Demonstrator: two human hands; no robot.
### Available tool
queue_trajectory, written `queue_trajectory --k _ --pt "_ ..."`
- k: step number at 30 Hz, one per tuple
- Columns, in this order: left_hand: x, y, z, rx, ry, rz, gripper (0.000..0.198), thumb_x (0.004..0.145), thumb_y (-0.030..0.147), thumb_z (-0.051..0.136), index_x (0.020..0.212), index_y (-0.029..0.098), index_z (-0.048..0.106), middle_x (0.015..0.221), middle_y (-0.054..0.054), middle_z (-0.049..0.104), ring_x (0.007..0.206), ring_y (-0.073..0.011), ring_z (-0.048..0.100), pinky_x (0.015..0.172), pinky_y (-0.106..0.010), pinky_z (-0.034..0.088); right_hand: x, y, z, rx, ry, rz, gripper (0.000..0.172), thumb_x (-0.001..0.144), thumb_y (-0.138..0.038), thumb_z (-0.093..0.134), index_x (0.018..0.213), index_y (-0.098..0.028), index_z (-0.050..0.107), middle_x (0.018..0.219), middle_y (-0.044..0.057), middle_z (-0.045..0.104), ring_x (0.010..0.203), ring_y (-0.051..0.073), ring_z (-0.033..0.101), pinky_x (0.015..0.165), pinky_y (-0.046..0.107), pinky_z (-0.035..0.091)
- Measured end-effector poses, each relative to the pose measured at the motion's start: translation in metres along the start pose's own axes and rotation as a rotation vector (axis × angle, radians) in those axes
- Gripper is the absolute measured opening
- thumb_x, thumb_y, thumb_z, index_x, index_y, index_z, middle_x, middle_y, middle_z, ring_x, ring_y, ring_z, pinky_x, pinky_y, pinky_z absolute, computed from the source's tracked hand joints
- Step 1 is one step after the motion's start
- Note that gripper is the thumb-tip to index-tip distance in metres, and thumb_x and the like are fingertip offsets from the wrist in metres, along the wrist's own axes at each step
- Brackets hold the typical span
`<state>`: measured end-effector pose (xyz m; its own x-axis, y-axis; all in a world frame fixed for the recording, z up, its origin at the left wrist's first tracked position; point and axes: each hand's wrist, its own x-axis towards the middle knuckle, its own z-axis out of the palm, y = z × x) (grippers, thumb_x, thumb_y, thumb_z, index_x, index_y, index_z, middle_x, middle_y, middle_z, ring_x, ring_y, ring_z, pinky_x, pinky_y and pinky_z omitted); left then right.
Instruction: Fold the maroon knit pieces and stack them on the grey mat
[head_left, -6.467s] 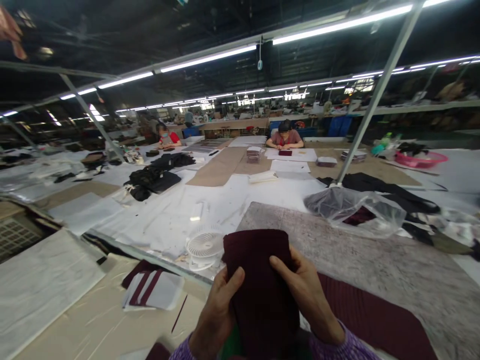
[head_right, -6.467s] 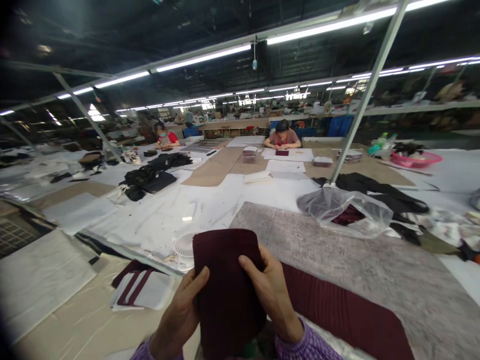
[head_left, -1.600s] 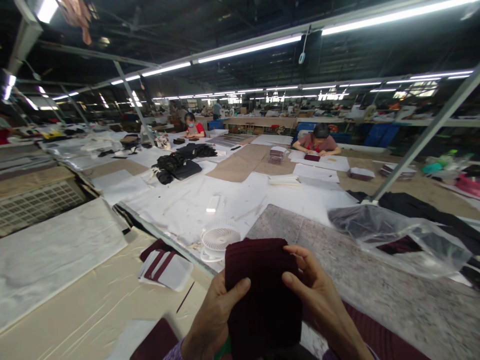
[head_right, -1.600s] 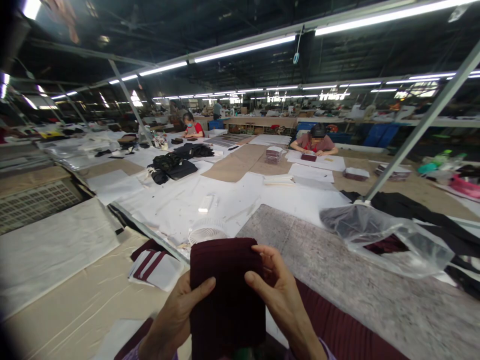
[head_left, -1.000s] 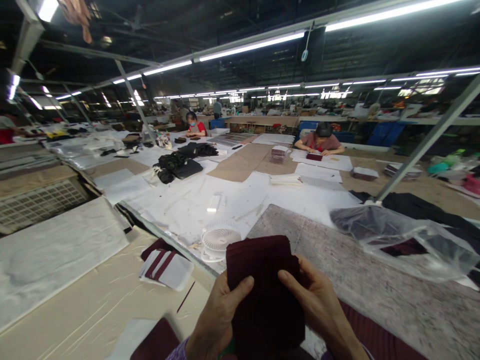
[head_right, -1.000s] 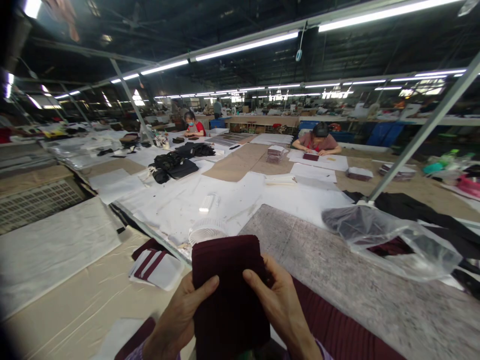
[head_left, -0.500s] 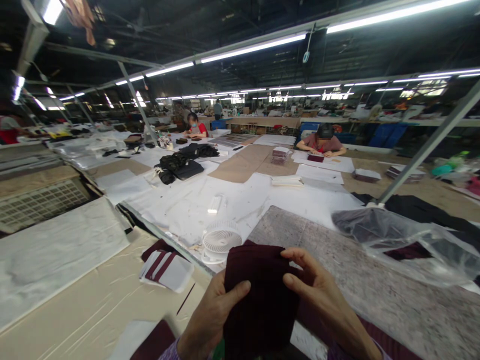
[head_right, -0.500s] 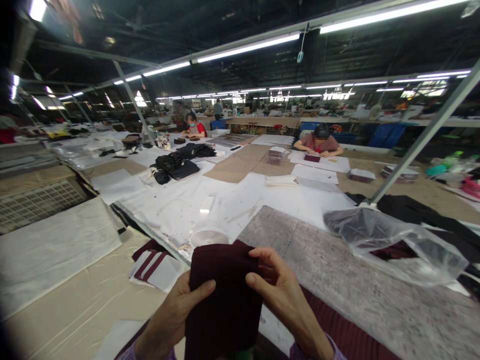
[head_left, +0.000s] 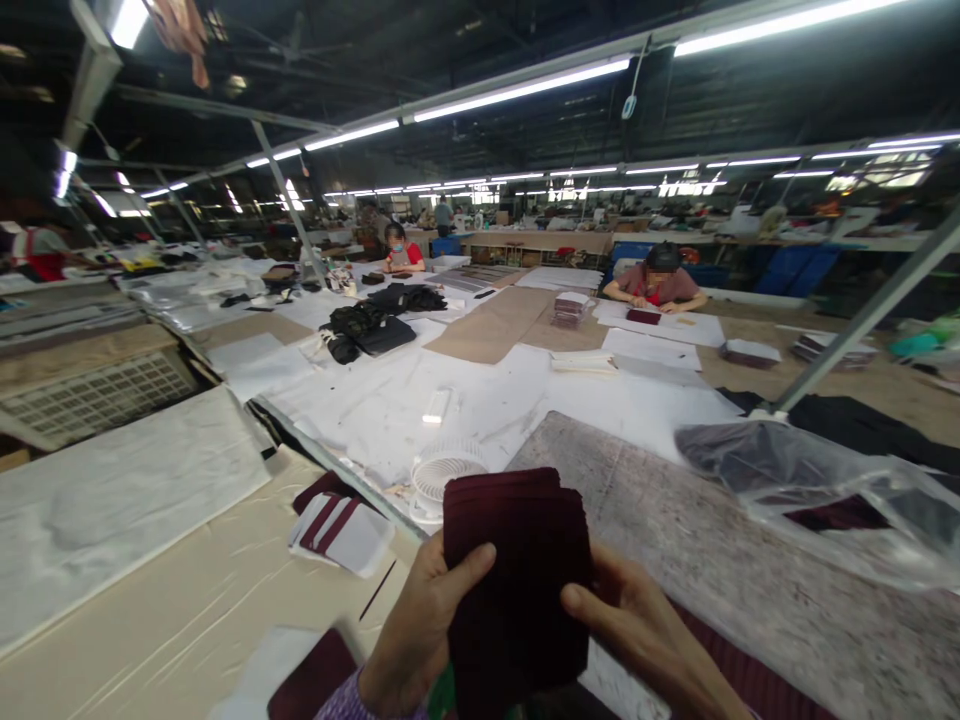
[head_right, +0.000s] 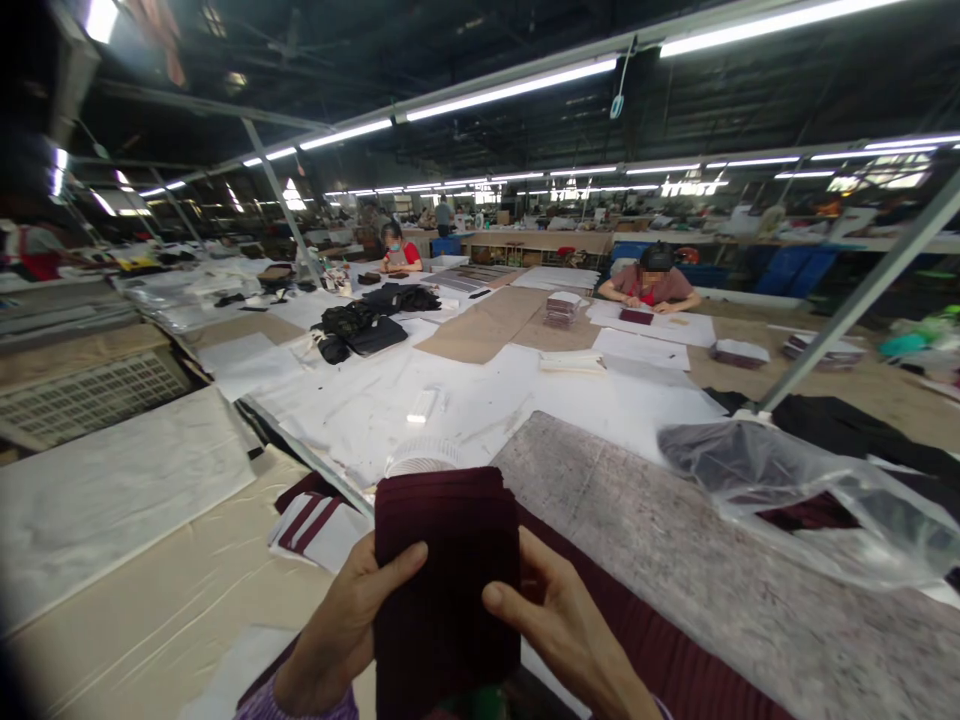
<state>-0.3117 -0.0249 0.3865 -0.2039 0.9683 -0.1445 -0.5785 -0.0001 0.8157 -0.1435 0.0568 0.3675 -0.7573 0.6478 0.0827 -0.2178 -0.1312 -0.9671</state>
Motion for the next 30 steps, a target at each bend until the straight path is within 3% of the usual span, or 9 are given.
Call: queue_trajectory --k 2,6,10,17,25,30 --pt "0.0 -0.001 0.003 -0.022 0.005 0.014 0.022 0.077 0.018 0.068 0.099 0.015 0.068 0.095 -0.009 0.072 0.097 -0.0255 0.064 0.089 -0.037 0.049 -0.001 0.003 0.004 -0.03 0.037 0.007 0.041 0.079 -0.041 0.068 0.114 -0.021 0.064 0.103 0.008 0.068 0.092 0.026 0.064 0.086 0.041 0.05" --pt "0.002 -0.004 0.007 -0.046 -0.024 0.046 0.026 0.079 0.015 0.066 0.105 0.017 0.067 0.101 -0.008 0.071 0.099 -0.0227 0.064 0.094 -0.037 0.046 0.0 0.011 0.01 -0.073 0.249 0.03 0.039 0.078 -0.045 0.067 0.108 -0.021 0.068 0.092 0.006 0.072 0.088 0.026 0.066 0.082 0.039 0.052" --pt "0.002 -0.007 0.007 -0.058 -0.033 0.032 0.022 0.077 0.014 0.067 0.099 0.016 0.069 0.099 -0.008 0.072 0.094 -0.0229 0.066 0.092 -0.038 0.047 0.001 0.015 0.016 -0.022 0.388 0.064 0.039 0.074 -0.046 0.071 0.103 -0.021 0.071 0.088 0.004 0.073 0.089 0.026 0.066 0.079 0.035 0.053" --pt "0.0 -0.011 0.0 -0.054 -0.091 0.055 0.025 0.078 0.015 0.066 0.103 0.015 0.067 0.097 -0.01 0.072 0.091 -0.0237 0.066 0.087 -0.038 0.05 -0.001 0.008 0.024 0.037 0.409 0.108 0.041 0.073 -0.044 0.073 0.107 -0.022 0.069 0.087 0.003 0.073 0.075 0.021 0.067 0.07 0.029 0.054" --pt "-0.002 -0.012 0.002 -0.054 -0.078 0.044 0.028 0.078 0.015 0.067 0.106 0.016 0.067 0.098 -0.009 0.072 0.094 -0.0233 0.065 0.088 -0.037 0.049 0.0 0.014 0.015 -0.046 0.305 0.076 0.037 0.08 -0.044 0.066 0.112 -0.024 0.066 0.096 0.004 0.072 0.08 0.021 0.066 0.074 0.03 0.054" --pt "-0.001 -0.014 0.002 -0.073 -0.033 0.022 0.03 0.078 0.016 0.067 0.108 0.017 0.066 0.099 -0.008 0.072 0.097 -0.0227 0.065 0.092 -0.036 0.047 -0.001 0.014 0.011 -0.146 0.293 0.004 0.03 0.08 -0.043 0.065 0.103 -0.022 0.066 0.102 0.005 0.069 0.089 0.022 0.065 0.081 0.032 0.053"
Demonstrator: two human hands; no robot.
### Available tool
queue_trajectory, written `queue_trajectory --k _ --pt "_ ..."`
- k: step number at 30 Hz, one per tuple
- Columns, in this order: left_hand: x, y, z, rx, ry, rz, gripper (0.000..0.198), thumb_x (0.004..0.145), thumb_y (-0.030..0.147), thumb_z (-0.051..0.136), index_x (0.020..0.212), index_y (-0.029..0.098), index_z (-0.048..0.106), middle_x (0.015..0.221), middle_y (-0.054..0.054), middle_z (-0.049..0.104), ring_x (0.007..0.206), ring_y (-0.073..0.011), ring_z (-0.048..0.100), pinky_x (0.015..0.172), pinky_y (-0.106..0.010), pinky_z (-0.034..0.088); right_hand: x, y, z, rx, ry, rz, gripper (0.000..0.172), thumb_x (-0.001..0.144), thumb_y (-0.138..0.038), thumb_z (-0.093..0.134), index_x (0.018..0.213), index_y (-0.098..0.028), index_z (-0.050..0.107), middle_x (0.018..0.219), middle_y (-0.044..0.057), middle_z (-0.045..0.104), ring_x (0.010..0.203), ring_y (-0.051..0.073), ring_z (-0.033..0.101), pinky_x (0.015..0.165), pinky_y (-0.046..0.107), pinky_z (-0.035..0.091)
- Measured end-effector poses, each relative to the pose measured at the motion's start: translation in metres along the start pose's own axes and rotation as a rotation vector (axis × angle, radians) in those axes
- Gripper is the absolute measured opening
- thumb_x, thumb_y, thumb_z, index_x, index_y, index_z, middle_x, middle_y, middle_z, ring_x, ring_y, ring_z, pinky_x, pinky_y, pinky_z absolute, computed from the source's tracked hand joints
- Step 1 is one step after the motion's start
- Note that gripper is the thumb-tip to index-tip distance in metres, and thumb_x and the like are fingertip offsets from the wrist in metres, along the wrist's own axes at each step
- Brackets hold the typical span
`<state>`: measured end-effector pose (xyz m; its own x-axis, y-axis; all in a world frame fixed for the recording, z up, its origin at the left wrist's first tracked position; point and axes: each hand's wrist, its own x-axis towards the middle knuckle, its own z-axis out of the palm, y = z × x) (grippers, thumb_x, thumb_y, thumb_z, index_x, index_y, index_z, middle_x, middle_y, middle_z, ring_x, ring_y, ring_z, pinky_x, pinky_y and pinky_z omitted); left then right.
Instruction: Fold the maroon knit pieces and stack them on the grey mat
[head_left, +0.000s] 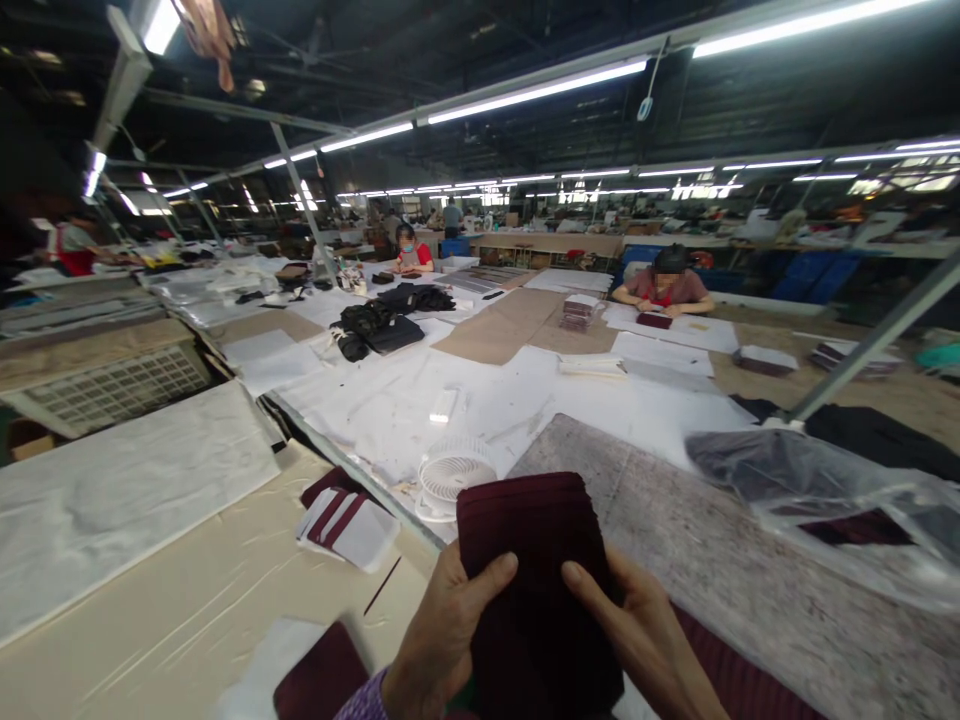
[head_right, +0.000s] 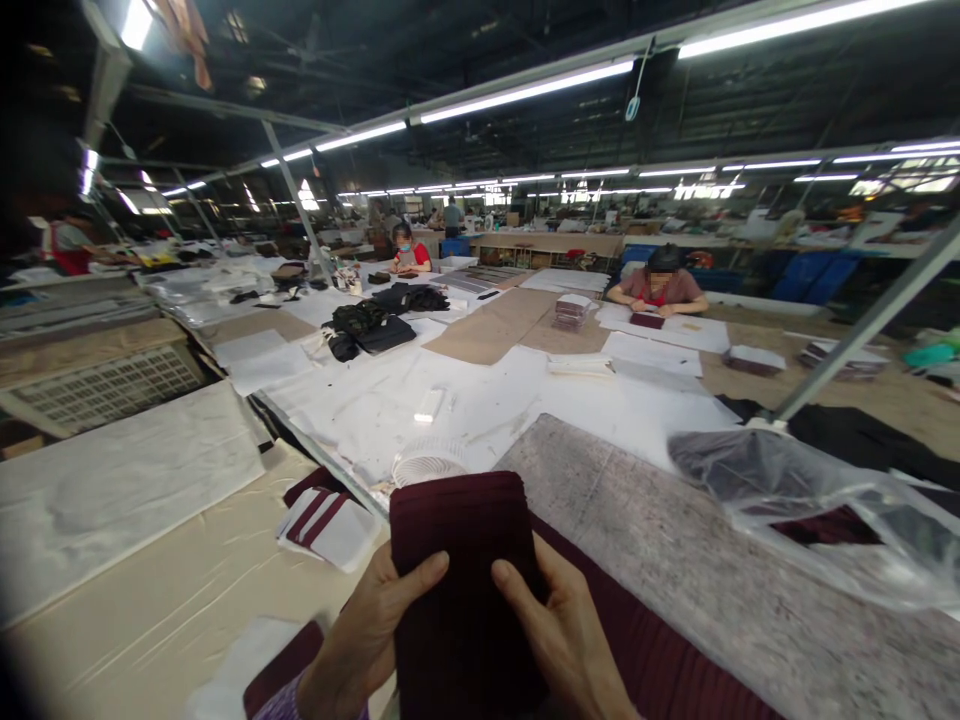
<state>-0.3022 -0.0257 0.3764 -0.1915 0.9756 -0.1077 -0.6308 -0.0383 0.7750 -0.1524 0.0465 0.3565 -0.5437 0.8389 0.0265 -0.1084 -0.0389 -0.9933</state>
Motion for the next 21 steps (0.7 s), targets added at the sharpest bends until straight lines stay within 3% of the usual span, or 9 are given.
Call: queue_trajectory --k 7,13,21 --pt "-0.003 0.005 -0.006 0.093 -0.065 -0.053 0.033 0.079 0.016 0.067 0.112 0.02 0.066 0.102 -0.008 0.071 0.099 -0.0224 0.064 0.089 -0.034 0.048 0.006 -0.013 -0.013 0.09 -0.008 -0.066 0.045 0.078 -0.041 0.069 0.117 -0.029 0.049 0.116 0.007 0.059 0.099 0.023 0.062 0.083 0.037 0.052" --pt "-0.006 0.009 -0.011 0.158 -0.093 -0.088 0.032 0.079 0.018 0.066 0.112 0.02 0.066 0.098 -0.008 0.072 0.098 -0.0235 0.063 0.088 -0.036 0.048 0.007 -0.013 -0.017 0.103 -0.081 -0.023 0.04 0.078 -0.042 0.068 0.112 -0.028 0.051 0.104 0.005 0.063 0.096 0.024 0.062 0.079 0.037 0.051" --pt "-0.008 0.012 -0.021 0.25 -0.119 -0.074 0.032 0.081 0.02 0.065 0.113 0.022 0.065 0.104 -0.007 0.07 0.099 -0.0241 0.063 0.089 -0.037 0.047 0.006 -0.017 -0.02 0.035 -0.051 -0.011 0.04 0.074 -0.044 0.071 0.106 -0.026 0.057 0.104 0.005 0.06 0.082 0.019 0.06 0.077 0.037 0.05"
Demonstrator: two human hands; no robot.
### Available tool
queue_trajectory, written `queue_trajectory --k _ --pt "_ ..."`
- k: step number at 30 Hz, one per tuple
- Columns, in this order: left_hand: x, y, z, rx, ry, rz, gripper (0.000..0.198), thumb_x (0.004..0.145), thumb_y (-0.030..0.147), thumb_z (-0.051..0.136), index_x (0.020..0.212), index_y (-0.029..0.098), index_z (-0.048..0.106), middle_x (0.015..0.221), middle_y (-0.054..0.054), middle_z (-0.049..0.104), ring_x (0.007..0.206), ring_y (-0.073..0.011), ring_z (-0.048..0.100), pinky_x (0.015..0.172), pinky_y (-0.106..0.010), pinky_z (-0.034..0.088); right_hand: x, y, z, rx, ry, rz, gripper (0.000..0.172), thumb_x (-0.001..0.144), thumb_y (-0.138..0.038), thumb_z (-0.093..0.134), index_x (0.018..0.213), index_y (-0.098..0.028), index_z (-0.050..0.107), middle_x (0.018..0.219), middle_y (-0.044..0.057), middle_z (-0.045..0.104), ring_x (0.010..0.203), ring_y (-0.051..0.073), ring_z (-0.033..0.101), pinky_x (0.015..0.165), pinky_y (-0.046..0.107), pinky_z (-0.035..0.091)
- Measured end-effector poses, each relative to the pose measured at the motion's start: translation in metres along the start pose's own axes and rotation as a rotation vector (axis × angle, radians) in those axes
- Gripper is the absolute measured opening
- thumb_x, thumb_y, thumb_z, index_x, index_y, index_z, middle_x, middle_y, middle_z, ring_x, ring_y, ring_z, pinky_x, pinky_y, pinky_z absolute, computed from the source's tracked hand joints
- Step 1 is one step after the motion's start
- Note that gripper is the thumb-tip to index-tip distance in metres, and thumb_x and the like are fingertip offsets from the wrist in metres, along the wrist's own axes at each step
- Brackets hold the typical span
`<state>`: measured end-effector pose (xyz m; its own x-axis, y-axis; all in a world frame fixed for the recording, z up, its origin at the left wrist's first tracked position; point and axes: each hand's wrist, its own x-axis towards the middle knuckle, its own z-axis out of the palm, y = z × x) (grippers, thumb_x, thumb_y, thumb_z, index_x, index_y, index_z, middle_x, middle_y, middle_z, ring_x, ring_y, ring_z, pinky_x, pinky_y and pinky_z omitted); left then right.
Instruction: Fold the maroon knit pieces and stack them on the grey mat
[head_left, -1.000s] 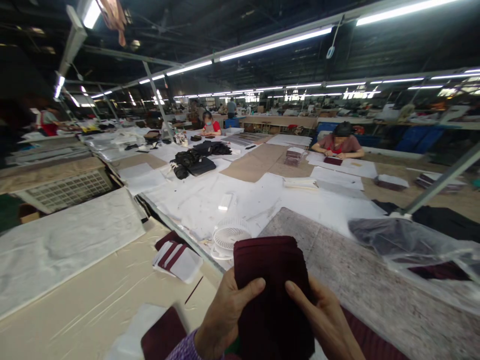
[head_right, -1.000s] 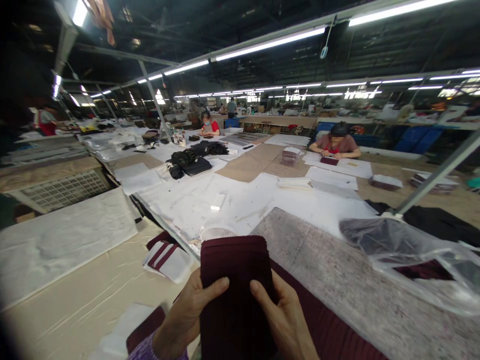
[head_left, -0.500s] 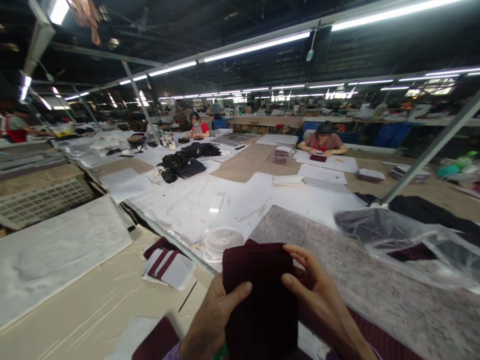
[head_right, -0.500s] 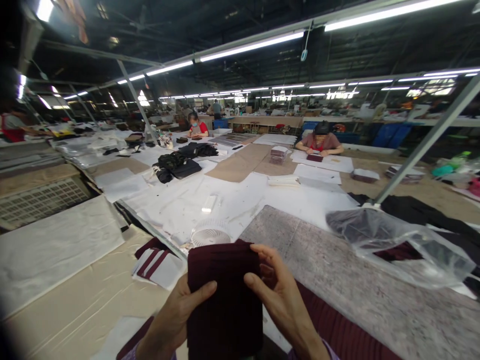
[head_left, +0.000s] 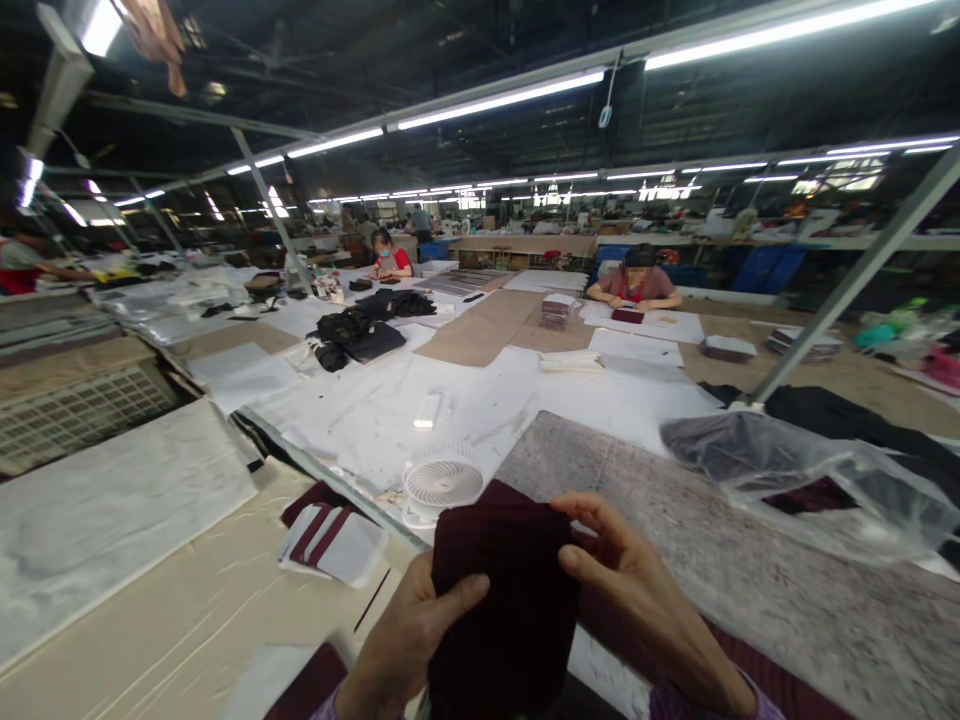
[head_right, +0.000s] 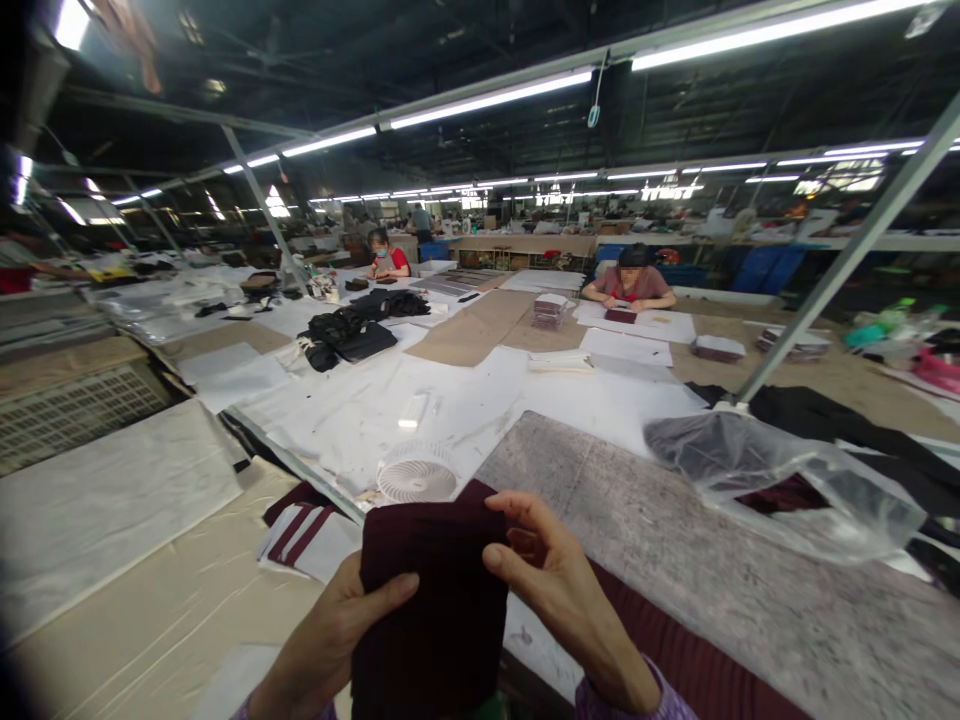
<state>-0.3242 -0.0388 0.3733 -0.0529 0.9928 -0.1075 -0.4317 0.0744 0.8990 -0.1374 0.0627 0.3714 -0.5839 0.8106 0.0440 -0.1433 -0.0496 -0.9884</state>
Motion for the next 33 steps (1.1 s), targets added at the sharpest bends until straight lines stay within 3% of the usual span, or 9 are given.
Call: queue_trajectory --k 7,11,17,22,24,29,33 --pt "-0.001 0.003 -0.002 0.041 -0.024 -0.038 0.036 0.078 0.023 0.068 0.114 0.021 0.065 0.105 -0.008 0.07 0.099 -0.0257 0.063 0.09 -0.038 0.047 -0.002 -0.007 0.002 -0.01 -0.036 0.035 0.04 0.07 -0.048 0.074 0.097 -0.023 0.058 0.076 0.001 0.06 0.071 0.018 0.057 0.068 0.033 0.049" --pt "-0.002 0.005 -0.003 0.096 -0.012 -0.033 0.038 0.077 0.025 0.068 0.114 0.018 0.065 0.103 -0.009 0.07 0.097 -0.0268 0.063 0.087 -0.038 0.047 -0.001 -0.009 0.004 0.028 -0.066 0.043 0.038 0.068 -0.048 0.075 0.088 -0.021 0.057 0.078 0.002 0.06 0.073 0.018 0.057 0.064 0.029 0.047" --pt "0.001 0.006 -0.002 0.045 0.088 0.05 0.027 0.079 0.023 0.066 0.105 0.015 0.068 0.097 -0.008 0.071 0.093 -0.0239 0.064 0.085 -0.034 0.048 -0.005 0.0 0.009 0.035 -0.251 -0.014 0.038 0.076 -0.054 0.065 0.088 -0.018 0.062 0.085 0.004 0.062 0.079 0.019 0.058 0.07 0.03 0.046" --pt "0.007 0.008 0.006 -0.096 0.158 0.105 0.02 0.077 0.021 0.068 0.097 0.015 0.068 0.091 -0.007 0.072 0.087 -0.0226 0.066 0.078 -0.032 0.051 -0.011 0.01 0.017 0.039 -0.295 -0.005 0.038 0.079 -0.045 0.066 0.109 -0.022 0.065 0.101 0.006 0.065 0.087 0.022 0.061 0.076 0.033 0.049" --pt "0.009 0.008 0.01 -0.125 0.163 0.124 0.021 0.076 0.019 0.069 0.097 0.015 0.068 0.092 -0.007 0.072 0.089 -0.0225 0.066 0.08 -0.032 0.051 -0.011 0.013 0.021 0.066 -0.234 -0.015 0.038 0.078 -0.043 0.067 0.112 -0.024 0.065 0.105 0.006 0.067 0.092 0.024 0.062 0.082 0.035 0.049" --pt "0.011 0.004 0.019 -0.161 0.128 0.145 0.024 0.076 0.018 0.069 0.1 0.014 0.068 0.094 -0.008 0.072 0.092 -0.0241 0.065 0.087 -0.037 0.049 -0.01 0.017 0.029 0.159 0.11 0.056 0.034 0.073 -0.043 0.072 0.101 -0.023 0.071 0.091 0.005 0.072 0.083 0.023 0.066 0.083 0.036 0.052" --pt "0.011 0.006 0.02 -0.136 0.092 0.18 0.027 0.076 0.016 0.068 0.103 0.013 0.068 0.099 -0.009 0.071 0.097 -0.0255 0.064 0.091 -0.039 0.047 -0.01 0.018 0.029 0.163 0.192 0.09 0.034 0.07 -0.043 0.075 0.098 -0.023 0.072 0.089 0.005 0.074 0.082 0.025 0.067 0.082 0.036 0.053"
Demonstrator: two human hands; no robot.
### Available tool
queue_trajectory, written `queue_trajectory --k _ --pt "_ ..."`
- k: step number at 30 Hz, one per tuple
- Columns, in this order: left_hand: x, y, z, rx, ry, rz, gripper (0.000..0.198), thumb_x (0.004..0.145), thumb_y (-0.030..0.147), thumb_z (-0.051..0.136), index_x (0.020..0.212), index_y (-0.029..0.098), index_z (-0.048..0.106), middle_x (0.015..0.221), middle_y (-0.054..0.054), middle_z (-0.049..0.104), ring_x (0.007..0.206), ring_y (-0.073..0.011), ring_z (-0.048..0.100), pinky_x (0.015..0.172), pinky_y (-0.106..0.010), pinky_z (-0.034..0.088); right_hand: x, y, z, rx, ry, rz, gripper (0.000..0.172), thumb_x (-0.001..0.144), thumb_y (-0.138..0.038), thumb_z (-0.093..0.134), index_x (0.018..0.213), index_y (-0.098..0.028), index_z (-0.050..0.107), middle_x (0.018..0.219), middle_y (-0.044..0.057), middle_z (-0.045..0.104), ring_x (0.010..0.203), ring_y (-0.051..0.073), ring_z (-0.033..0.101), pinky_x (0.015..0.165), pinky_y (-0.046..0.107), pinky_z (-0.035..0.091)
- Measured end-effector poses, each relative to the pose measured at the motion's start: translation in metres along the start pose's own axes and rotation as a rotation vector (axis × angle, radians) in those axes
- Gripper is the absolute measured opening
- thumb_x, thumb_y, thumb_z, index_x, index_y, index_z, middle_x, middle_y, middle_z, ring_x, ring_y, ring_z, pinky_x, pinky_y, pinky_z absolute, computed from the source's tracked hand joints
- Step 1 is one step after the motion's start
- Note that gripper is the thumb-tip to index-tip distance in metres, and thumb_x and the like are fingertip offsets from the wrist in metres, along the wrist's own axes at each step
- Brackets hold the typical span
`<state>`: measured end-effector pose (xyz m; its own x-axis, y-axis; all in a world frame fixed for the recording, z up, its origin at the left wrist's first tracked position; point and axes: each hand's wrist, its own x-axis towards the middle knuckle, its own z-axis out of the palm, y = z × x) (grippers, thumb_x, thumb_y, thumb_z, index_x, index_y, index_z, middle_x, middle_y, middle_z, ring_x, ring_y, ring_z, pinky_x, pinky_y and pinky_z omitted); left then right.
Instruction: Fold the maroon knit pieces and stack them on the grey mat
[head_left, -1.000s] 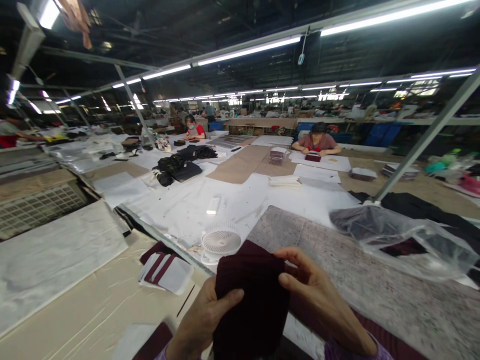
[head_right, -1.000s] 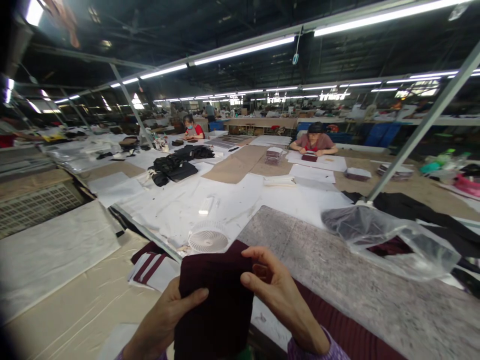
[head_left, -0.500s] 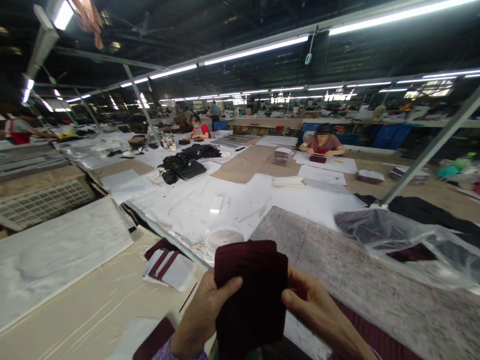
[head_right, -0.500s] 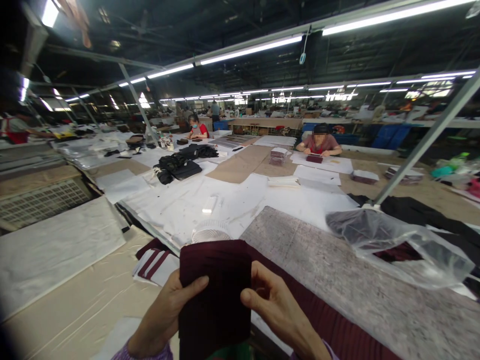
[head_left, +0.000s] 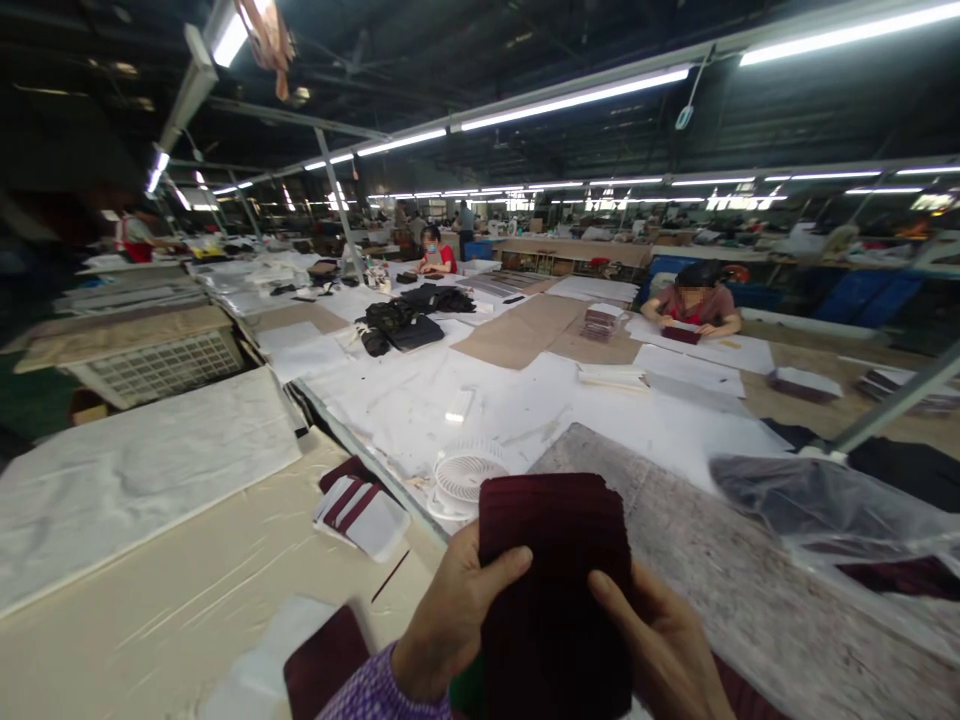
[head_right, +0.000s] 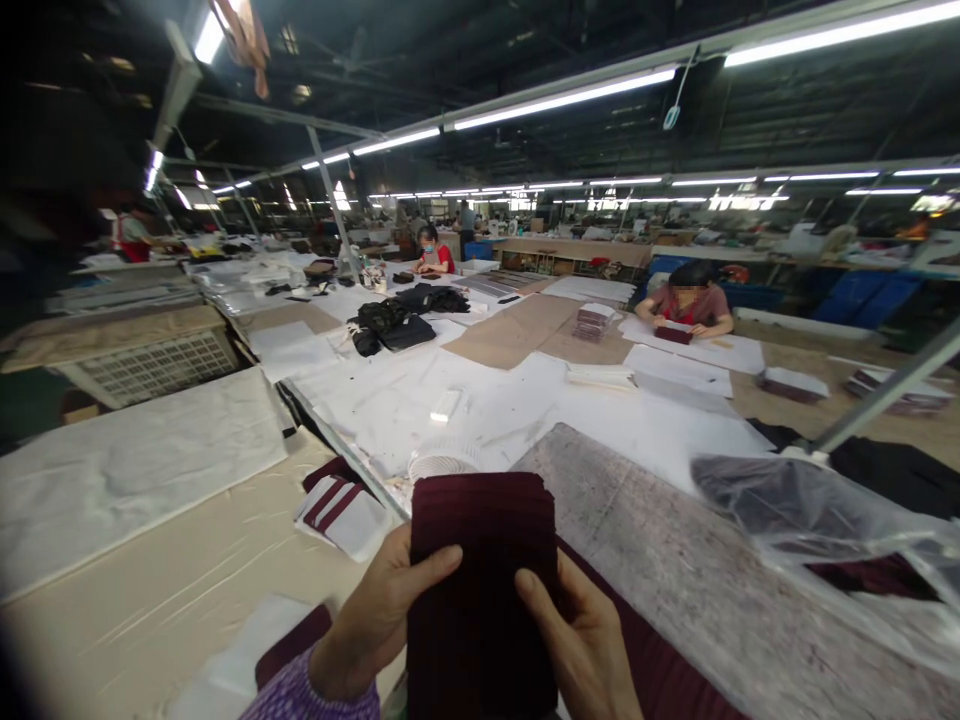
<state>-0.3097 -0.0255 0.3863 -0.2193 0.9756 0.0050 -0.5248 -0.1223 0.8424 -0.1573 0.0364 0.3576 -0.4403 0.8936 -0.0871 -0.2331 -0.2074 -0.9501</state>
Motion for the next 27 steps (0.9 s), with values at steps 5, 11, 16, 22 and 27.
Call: queue_trajectory --k 5,11,16,22,27 --pt "0.005 0.013 -0.001 -0.073 0.016 0.086 0.025 0.086 0.025 0.058 0.108 0.015 0.066 0.107 -0.009 0.069 0.11 -0.0247 0.058 0.098 -0.037 0.042 0.001 -0.002 -0.004 -0.084 0.011 -0.029 0.04 0.071 -0.044 0.073 0.105 -0.023 0.07 0.092 0.006 0.073 0.093 0.029 0.065 0.083 0.038 0.053" --pt "0.009 0.029 -0.004 -0.076 -0.009 -0.02 0.042 0.09 0.042 0.046 0.108 0.009 0.066 0.103 -0.013 0.07 0.106 -0.0286 0.06 0.097 -0.04 0.042 0.001 0.0 -0.006 -0.189 -0.035 -0.063 0.034 0.074 -0.046 0.07 0.098 -0.021 0.071 0.086 0.004 0.071 0.082 0.025 0.065 0.073 0.031 0.054" --pt "0.012 0.029 -0.01 -0.055 -0.032 -0.03 0.028 0.086 0.024 0.053 0.102 0.009 0.07 0.096 -0.011 0.072 0.104 -0.0277 0.061 0.096 -0.039 0.042 0.0 -0.002 -0.006 -0.266 -0.059 -0.107 0.039 0.075 -0.043 0.069 0.109 -0.023 0.068 0.079 0.001 0.068 0.081 0.022 0.062 0.069 0.026 0.052" --pt "0.013 0.028 -0.012 -0.068 -0.065 -0.046 0.029 0.087 0.021 0.049 0.104 0.01 0.07 0.098 -0.01 0.072 0.103 -0.0249 0.062 0.096 -0.036 0.043 0.001 -0.01 -0.007 -0.314 -0.095 -0.091 0.042 0.075 -0.046 0.068 0.109 -0.021 0.069 0.09 0.004 0.071 0.081 0.024 0.064 0.075 0.031 0.053" --pt "0.013 0.029 -0.015 -0.116 -0.058 -0.104 0.029 0.087 0.021 0.049 0.103 0.01 0.07 0.1 -0.009 0.072 0.1 -0.0215 0.063 0.097 -0.032 0.041 0.003 -0.014 -0.007 -0.338 -0.143 -0.075 0.04 0.075 -0.047 0.067 0.105 -0.021 0.07 0.094 0.005 0.071 0.087 0.027 0.064 0.08 0.033 0.052"
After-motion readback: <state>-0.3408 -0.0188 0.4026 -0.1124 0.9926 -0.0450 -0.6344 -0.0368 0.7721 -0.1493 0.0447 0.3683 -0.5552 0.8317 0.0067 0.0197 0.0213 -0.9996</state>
